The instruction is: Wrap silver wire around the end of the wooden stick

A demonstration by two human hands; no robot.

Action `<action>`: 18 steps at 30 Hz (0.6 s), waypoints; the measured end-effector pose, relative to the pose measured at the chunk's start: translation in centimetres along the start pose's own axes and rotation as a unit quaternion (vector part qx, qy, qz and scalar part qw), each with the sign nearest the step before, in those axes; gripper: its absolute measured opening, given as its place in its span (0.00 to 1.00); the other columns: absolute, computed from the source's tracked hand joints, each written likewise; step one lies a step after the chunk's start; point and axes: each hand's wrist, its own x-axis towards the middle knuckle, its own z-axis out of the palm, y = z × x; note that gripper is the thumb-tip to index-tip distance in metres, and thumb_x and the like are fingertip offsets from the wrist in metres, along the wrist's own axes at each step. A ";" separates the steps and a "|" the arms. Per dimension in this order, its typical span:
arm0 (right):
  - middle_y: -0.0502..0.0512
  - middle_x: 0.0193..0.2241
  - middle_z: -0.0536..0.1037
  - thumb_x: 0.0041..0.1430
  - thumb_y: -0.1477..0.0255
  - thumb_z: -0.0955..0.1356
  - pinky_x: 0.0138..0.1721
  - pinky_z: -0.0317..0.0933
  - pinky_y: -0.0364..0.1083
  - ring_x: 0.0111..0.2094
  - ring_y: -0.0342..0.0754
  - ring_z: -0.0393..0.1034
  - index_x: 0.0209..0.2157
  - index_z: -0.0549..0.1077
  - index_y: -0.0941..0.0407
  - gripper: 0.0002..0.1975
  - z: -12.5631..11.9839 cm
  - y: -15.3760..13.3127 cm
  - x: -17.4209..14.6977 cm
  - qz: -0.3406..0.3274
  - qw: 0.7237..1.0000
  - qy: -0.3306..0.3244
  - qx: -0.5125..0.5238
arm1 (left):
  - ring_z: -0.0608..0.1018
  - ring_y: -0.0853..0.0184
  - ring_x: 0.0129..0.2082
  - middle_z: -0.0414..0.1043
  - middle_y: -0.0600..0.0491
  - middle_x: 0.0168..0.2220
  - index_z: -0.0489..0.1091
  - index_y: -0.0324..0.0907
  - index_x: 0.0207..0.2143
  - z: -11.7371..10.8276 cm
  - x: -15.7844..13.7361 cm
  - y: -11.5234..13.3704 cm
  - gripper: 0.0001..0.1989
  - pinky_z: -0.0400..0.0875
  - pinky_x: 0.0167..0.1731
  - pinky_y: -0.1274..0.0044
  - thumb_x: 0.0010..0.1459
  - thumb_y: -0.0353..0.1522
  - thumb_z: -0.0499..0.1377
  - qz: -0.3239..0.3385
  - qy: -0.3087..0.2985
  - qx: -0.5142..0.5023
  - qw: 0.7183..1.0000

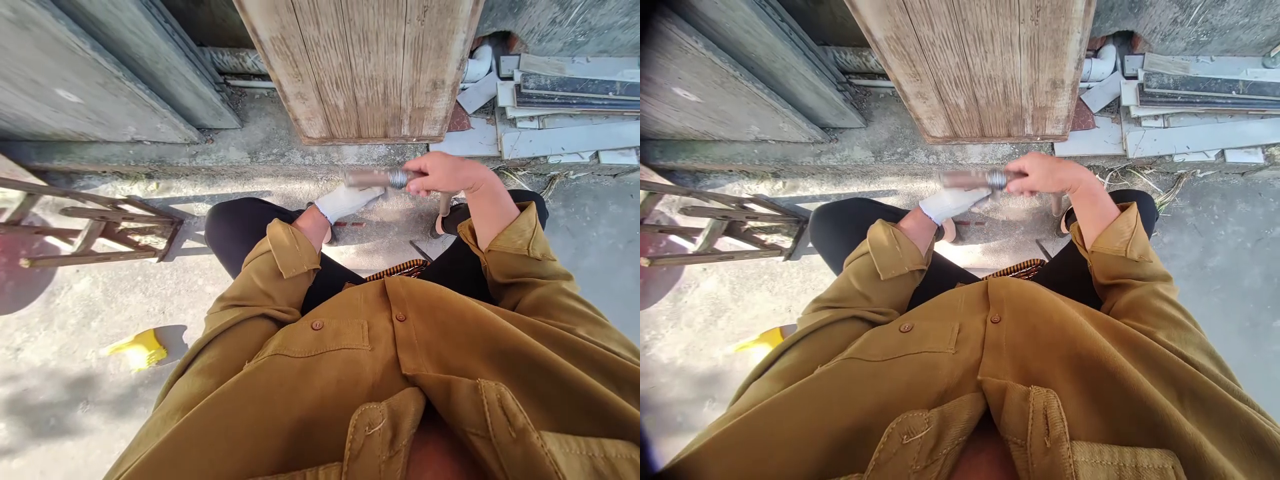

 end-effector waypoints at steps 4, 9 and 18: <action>0.53 0.26 0.75 0.73 0.71 0.72 0.33 0.63 0.45 0.28 0.44 0.65 0.32 0.71 0.54 0.13 -2.5 -1.7 0.2 -0.013 0.981 0.183 0.062 | 0.78 0.59 0.31 0.70 0.50 0.23 0.81 0.48 0.39 -0.5 0.4 0.6 0.25 0.76 0.37 0.63 0.70 0.57 0.57 -0.002 -0.038 -0.018 0.999; 0.56 0.30 0.75 0.74 0.72 0.69 0.41 0.66 0.49 0.35 0.50 0.71 0.35 0.70 0.55 0.10 -4.0 -2.3 3.7 0.035 0.959 0.276 -0.049 | 0.73 0.62 0.25 0.68 0.51 0.20 0.80 0.48 0.33 -1.1 1.3 0.7 0.26 0.74 0.32 0.64 0.67 0.59 0.59 0.004 -0.101 -0.007 0.995; 0.62 0.40 0.81 0.71 0.67 0.72 0.39 0.61 0.51 0.41 0.56 0.75 0.45 0.79 0.58 0.09 -2.5 2.0 6.3 0.126 0.950 -0.008 -0.284 | 0.63 0.74 0.19 0.68 0.54 0.22 0.74 0.40 0.31 -6.6 2.6 0.7 0.17 0.60 0.22 0.77 0.69 0.42 0.61 0.023 -0.072 -0.075 0.994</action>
